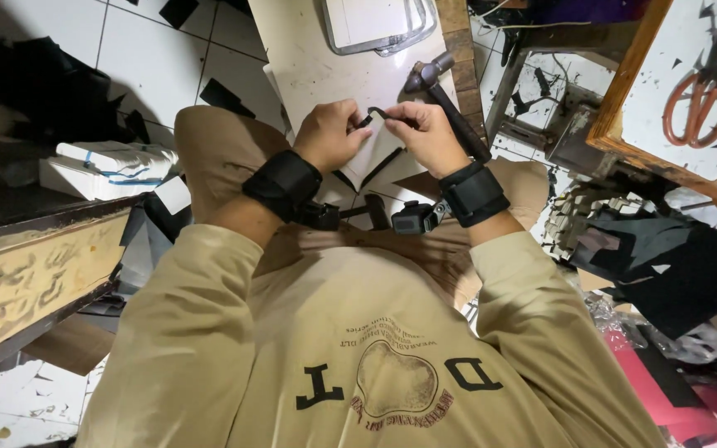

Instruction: The person assembles leather components by aligning a frame on a paper template, then securing the frame by hitting it with a hammer while holding it in place by hand.

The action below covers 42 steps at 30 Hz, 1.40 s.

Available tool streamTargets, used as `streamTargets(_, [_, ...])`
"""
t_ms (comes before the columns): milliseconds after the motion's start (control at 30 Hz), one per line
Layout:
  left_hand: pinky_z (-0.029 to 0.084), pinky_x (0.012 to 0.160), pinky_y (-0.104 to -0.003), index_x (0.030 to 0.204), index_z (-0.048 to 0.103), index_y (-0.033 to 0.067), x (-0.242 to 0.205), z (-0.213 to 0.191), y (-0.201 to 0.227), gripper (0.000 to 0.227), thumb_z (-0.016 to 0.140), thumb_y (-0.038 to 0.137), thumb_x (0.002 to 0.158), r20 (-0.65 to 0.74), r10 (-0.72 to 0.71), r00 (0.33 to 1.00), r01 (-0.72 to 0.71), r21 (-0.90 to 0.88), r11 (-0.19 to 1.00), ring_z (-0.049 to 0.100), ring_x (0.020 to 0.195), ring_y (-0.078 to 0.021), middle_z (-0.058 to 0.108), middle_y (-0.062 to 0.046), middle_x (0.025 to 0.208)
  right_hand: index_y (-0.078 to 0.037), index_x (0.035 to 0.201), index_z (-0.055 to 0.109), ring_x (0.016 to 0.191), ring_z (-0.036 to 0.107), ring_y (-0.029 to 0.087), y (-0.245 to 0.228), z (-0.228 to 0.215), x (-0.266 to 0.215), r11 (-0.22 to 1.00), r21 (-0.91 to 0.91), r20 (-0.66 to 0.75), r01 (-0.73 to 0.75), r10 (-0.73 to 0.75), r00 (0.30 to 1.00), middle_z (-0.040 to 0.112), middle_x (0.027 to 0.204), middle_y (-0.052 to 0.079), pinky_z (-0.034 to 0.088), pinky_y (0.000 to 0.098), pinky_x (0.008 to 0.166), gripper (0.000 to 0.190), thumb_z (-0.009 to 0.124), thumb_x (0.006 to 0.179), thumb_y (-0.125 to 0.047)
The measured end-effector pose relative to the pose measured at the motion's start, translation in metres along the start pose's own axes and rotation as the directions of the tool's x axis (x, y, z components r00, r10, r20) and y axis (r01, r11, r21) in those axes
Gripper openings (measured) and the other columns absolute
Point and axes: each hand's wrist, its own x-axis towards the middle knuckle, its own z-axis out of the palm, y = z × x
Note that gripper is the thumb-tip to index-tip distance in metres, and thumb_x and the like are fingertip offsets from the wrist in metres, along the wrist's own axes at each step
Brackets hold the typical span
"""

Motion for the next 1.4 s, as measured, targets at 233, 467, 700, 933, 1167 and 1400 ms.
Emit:
streamTargets(233, [0.052, 0.074, -0.046, 0.101, 0.063, 0.0016, -0.013, 0.010, 0.005, 0.036, 0.084, 0.024, 0.082, -0.018, 0.064, 0.998, -0.058, 0.241, 0.969, 0.065, 0.086, -0.0383, 0.066, -0.018, 0.093, 0.000, 0.105, 0.076, 0.074, 0.059, 0.004, 0.006, 0.012, 0.010, 0.963, -0.259, -0.045, 0.076, -0.091, 0.995, 0.071, 0.084, 0.000, 0.050, 0.0230, 0.066, 0.012, 0.074, 0.096, -0.008])
streamTargets(467, [0.044, 0.091, -0.041, 0.104, 0.069, 0.0081, -0.019, 0.009, 0.019, 0.040, 0.082, 0.032, 0.074, 0.186, 0.287, 0.940, -0.337, 0.648, 0.683, 0.054, 0.107, -0.0263, 0.061, -0.006, 0.105, -0.002, 0.099, 0.074, 0.079, 0.073, 0.028, 0.017, 0.025, 0.015, 0.793, -0.575, -0.148, 0.203, -0.345, 0.927, 0.072, 0.089, 0.015, 0.057, 0.0348, 0.071, 0.013, 0.075, 0.086, -0.002])
streamTargets(700, [0.042, 0.088, -0.041, 0.101, 0.072, 0.0084, -0.018, 0.014, 0.012, 0.042, 0.082, 0.038, 0.074, 0.204, 0.307, 0.930, -0.363, 0.655, 0.663, 0.055, 0.103, -0.0246, 0.060, -0.004, 0.100, -0.006, 0.100, 0.075, 0.085, 0.065, 0.033, 0.008, 0.030, -0.001, 0.664, -0.684, -0.122, 0.302, -0.512, 0.850, 0.065, 0.089, 0.012, 0.053, 0.0407, 0.074, 0.013, 0.073, 0.089, 0.001])
streamTargets(933, [0.040, 0.087, -0.038, 0.110, 0.067, 0.0101, -0.016, 0.017, 0.013, 0.044, 0.081, 0.035, 0.076, 0.184, 0.306, 0.934, -0.348, 0.659, 0.667, 0.055, 0.101, -0.0215, 0.059, -0.003, 0.100, -0.002, 0.111, 0.073, 0.090, 0.062, 0.034, 0.011, 0.034, -0.012, 0.553, -0.756, -0.018, 0.349, -0.551, 0.834, 0.062, 0.095, 0.014, 0.052, 0.0413, 0.077, 0.031, 0.067, 0.082, 0.008])
streamTargets(1167, [0.040, 0.086, -0.039, 0.108, 0.065, 0.0116, -0.010, 0.013, 0.019, 0.047, 0.083, 0.034, 0.071, 0.162, 0.290, 0.943, -0.322, 0.657, 0.682, 0.054, 0.103, -0.0220, 0.057, -0.003, 0.100, -0.003, 0.107, 0.071, 0.094, 0.060, 0.033, 0.007, 0.022, -0.014, 0.504, -0.780, 0.069, 0.371, -0.519, 0.852, 0.062, 0.098, 0.012, 0.052, 0.0407, 0.081, 0.027, 0.067, 0.081, 0.005])
streamTargets(1400, [0.039, 0.089, -0.040, 0.108, 0.065, 0.0125, -0.013, 0.020, 0.015, 0.045, 0.084, 0.033, 0.073, 0.162, 0.289, 0.944, -0.319, 0.677, 0.663, 0.053, 0.105, -0.0216, 0.057, -0.003, 0.103, -0.001, 0.114, 0.071, 0.094, 0.060, 0.033, 0.008, 0.018, -0.021, 0.407, -0.822, 0.137, 0.397, -0.535, 0.833, 0.061, 0.099, 0.013, 0.052, 0.0409, 0.083, 0.030, 0.066, 0.085, 0.005])
